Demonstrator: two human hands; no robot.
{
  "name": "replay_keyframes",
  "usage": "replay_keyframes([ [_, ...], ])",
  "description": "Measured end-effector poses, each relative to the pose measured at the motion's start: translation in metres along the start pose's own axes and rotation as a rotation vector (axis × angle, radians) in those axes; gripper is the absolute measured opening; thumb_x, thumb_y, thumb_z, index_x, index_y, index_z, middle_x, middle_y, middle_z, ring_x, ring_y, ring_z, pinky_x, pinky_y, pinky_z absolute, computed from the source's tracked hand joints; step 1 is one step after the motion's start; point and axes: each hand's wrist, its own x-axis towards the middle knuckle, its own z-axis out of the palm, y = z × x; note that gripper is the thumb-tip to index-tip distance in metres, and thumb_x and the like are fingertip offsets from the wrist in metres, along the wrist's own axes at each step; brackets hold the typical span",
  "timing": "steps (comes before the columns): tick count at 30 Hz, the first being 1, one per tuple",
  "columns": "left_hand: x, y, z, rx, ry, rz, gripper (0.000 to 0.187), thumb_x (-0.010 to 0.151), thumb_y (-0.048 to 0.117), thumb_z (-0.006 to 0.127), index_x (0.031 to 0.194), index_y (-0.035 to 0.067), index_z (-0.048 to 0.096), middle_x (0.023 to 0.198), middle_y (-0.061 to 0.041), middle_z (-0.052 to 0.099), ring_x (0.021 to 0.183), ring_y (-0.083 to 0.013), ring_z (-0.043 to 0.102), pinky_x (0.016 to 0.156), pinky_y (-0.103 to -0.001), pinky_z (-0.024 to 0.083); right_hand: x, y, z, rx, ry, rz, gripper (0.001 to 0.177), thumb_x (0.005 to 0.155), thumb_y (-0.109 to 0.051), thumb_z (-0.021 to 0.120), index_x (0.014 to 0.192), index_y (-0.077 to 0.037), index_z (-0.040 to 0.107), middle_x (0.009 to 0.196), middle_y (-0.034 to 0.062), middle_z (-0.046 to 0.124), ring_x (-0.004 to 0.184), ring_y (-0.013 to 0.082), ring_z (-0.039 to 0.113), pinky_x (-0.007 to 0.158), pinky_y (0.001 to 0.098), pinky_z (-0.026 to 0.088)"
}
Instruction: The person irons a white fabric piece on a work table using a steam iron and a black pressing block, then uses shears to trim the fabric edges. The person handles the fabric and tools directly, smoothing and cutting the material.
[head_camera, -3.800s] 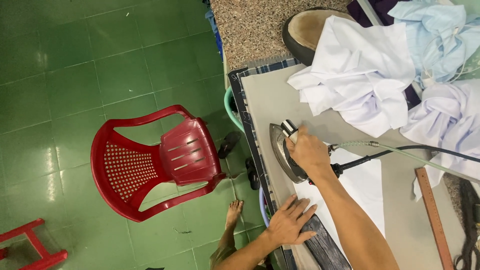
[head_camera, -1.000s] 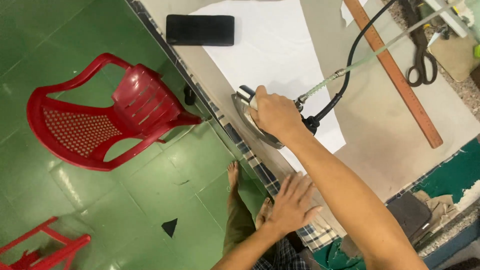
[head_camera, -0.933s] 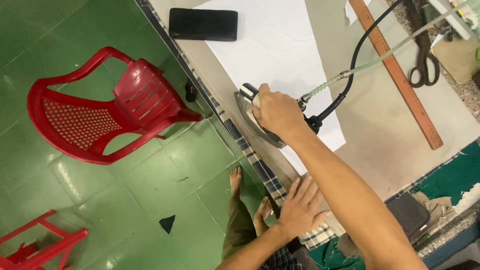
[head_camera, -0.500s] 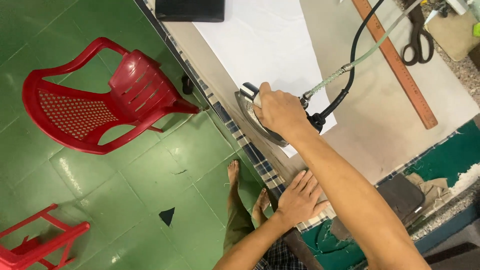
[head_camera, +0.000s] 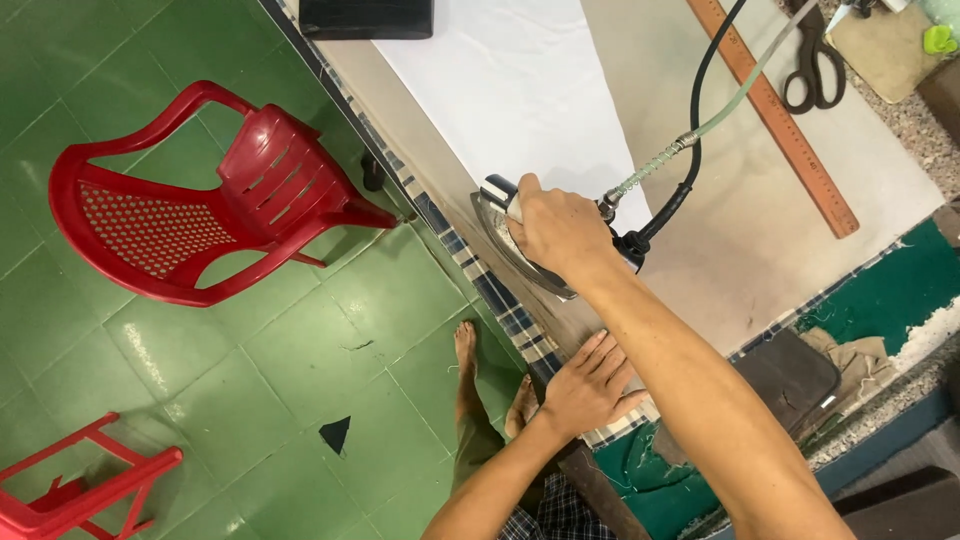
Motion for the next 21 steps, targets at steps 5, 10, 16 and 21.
replay_keyframes([
  [5,0.004,0.002,-0.005,-0.057,0.051,0.031,0.043,0.098,0.039,0.061,0.112,0.0,0.07,0.122,-0.019,0.069,0.124,-0.0343,0.067,0.115,-0.044,0.048,-0.005,0.003,0.007,0.011,-0.002,0.006,0.025,0.097,-0.025,0.058,0.102,-0.001,0.055,0.082,0.0301,0.071,0.077,0.0455,0.075,0.067,0.0558,0.061],
  [10,0.013,0.004,-0.019,-0.105,0.056,0.068,0.036,0.097,0.033,0.066,0.104,-0.001,0.072,0.114,-0.018,0.073,0.116,-0.0334,0.071,0.111,-0.043,0.052,-0.013,0.005,0.007,0.031,0.008,0.01,0.025,0.097,-0.025,0.057,0.102,-0.001,0.055,0.08,0.0292,0.071,0.076,0.0448,0.076,0.067,0.0554,0.061],
  [16,0.009,0.002,-0.018,-0.098,0.035,0.098,0.03,0.096,0.031,0.069,0.097,0.002,0.073,0.107,-0.015,0.076,0.11,-0.0292,0.073,0.107,-0.039,0.055,-0.021,0.004,0.005,0.03,-0.007,0.021,0.025,0.097,-0.025,0.057,0.102,-0.001,0.055,0.082,0.0305,0.071,0.077,0.0459,0.075,0.067,0.0562,0.061],
  [21,0.001,-0.001,-0.01,-0.135,0.054,0.125,0.025,0.095,0.027,0.071,0.095,0.002,0.073,0.103,-0.014,0.076,0.106,-0.0293,0.074,0.106,-0.04,0.056,-0.028,0.004,0.005,0.035,-0.006,0.053,0.026,0.097,-0.026,0.057,0.103,-0.001,0.056,0.084,0.0308,0.072,0.078,0.0462,0.076,0.068,0.0575,0.06],
])
